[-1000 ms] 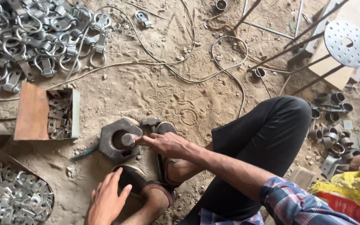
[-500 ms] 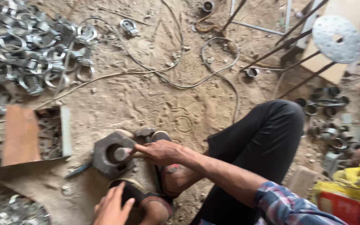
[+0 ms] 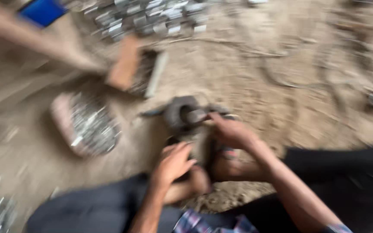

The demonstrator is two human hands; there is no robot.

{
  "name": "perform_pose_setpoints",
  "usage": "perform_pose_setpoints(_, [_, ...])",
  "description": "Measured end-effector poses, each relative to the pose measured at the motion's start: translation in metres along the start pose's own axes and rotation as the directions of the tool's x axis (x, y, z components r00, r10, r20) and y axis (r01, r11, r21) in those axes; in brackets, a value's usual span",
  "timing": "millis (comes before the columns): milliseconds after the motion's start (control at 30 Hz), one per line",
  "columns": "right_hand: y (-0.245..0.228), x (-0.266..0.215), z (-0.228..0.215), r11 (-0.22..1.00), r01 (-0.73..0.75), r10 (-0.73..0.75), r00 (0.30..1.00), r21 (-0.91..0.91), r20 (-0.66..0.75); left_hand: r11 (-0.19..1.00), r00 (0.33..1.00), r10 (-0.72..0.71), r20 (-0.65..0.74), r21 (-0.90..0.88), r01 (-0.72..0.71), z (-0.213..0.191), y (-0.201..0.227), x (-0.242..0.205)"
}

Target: The person sits on the floor and repeatedly picks up small metal parts from a container. They place each part into a metal mold and strike it with a hammer to shape it, then move the finished piece to a wooden box.

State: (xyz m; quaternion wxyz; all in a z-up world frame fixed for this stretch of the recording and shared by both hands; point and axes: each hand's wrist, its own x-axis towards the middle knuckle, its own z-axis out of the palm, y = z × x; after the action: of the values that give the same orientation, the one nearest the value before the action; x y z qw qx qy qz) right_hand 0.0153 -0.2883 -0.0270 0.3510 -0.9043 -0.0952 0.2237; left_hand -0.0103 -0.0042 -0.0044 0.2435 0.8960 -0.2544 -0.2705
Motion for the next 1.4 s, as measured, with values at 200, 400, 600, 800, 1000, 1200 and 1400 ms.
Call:
perform_pose_setpoints(200, [0.013,0.008,0.012,0.967,0.251,-0.254,0.956,-0.04,-0.148,0.981,0.971,-0.172,0.166,0.119,0.154,-0.004,0.016,0.007])
perform_pose_setpoints(400, [0.017,0.016,0.012,0.998,0.0,0.003,0.999,-0.07,0.042,0.983,0.977,-0.168,0.128,0.096,0.156,-0.002,0.015,0.005])
perform_pose_setpoints(600, [-0.002,0.011,0.009,0.995,0.032,-0.037,0.998,-0.097,-0.048,0.99,0.984,-0.128,0.121,0.073,0.12,0.005,0.01,0.007])
perform_pose_setpoints(800, [-0.011,0.002,-0.006,0.999,0.028,-0.031,0.992,-0.023,-0.125,0.978,0.981,-0.169,0.091,0.137,0.156,0.0,0.011,0.007])
perform_pose_setpoints(1000, [-0.037,-0.006,-0.015,0.99,0.133,-0.114,0.946,0.044,-0.302,0.994,0.994,-0.101,0.038,0.047,0.1,-0.012,0.026,0.007])
perform_pose_setpoints(1200, [-0.041,-0.005,0.005,0.999,0.006,0.009,0.957,0.051,-0.289,0.984,0.984,-0.156,0.083,0.095,0.148,-0.016,0.023,-0.003])
perform_pose_setpoints(1400, [-0.021,0.005,0.025,0.942,-0.053,-0.036,0.966,-0.33,-0.256,0.987,0.992,-0.129,-0.006,0.097,0.129,-0.016,0.022,-0.005])
